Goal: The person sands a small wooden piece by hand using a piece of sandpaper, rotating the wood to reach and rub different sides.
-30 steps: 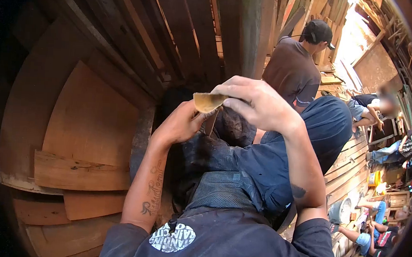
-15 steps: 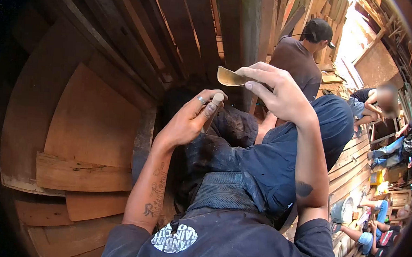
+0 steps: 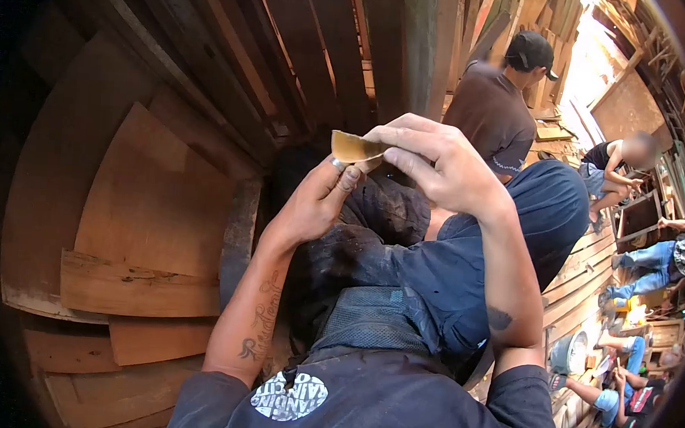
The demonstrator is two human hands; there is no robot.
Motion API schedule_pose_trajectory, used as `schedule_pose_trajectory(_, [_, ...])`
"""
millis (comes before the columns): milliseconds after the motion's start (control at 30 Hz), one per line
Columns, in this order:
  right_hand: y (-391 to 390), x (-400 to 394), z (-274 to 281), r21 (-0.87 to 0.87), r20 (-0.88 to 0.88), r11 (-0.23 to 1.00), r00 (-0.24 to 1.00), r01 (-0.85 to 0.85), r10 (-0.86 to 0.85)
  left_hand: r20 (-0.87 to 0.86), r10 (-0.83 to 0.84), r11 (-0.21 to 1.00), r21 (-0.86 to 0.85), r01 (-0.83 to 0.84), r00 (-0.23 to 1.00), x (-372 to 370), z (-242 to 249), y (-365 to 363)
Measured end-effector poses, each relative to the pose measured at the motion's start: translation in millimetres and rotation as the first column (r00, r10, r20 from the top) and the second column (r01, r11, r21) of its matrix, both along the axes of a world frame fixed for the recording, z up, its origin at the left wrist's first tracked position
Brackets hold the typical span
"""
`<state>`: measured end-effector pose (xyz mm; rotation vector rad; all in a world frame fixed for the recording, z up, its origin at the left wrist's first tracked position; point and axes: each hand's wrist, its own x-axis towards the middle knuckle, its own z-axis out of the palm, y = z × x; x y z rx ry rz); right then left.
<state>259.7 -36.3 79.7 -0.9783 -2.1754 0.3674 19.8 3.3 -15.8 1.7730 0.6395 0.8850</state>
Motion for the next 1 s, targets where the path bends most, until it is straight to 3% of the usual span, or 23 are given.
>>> schedule_pose_trajectory(100, [4.7,10.8,-5.7,0.039,0.150,0.986,0.974,0.164,-0.168,0.025,-0.024,0.999,0.035,0.023,0.999,2.1,9.0,-1.5])
schedule_pose_trajectory(233, [-3.4,-5.3,1.7,0.049,-0.016,0.999,1.000,-0.015,0.016,0.056,0.007,0.999,0.042,-0.010,0.998,4.9,-1.9,0.2])
schedule_pose_trajectory(367, [4.3,8.9,-12.3,0.034,0.074,0.993,0.991,0.109,-0.111,0.062,0.021,0.997,0.066,-0.025,0.998,0.9,7.5,-0.4])
schedule_pose_trajectory(433, [-0.4,-0.2,-0.8,0.064,0.035,0.997,0.998,0.046,-0.048,-0.006,0.036,0.999,-0.015,-0.037,0.999,-3.3,-2.4,2.7])
schedule_pose_trajectory(567, [4.9,-7.8,-20.1,0.111,-0.055,0.992,0.997,-0.055,0.061,0.134,0.063,0.998,-0.037,-0.058,0.989,-2.0,-23.9,5.2])
schedule_pose_trajectory(800, [3.9,-2.6,-24.3,0.054,-0.086,0.998,0.996,-0.017,0.021,0.210,0.077,0.997,-0.045,-0.068,0.975,3.3,-25.3,8.8])
schedule_pose_trajectory(1000, [0.5,-13.9,-22.7,0.048,-0.061,0.999,0.998,-0.018,0.021,0.119,0.093,0.995,0.030,-0.097,0.989,-11.8,-34.7,21.8])
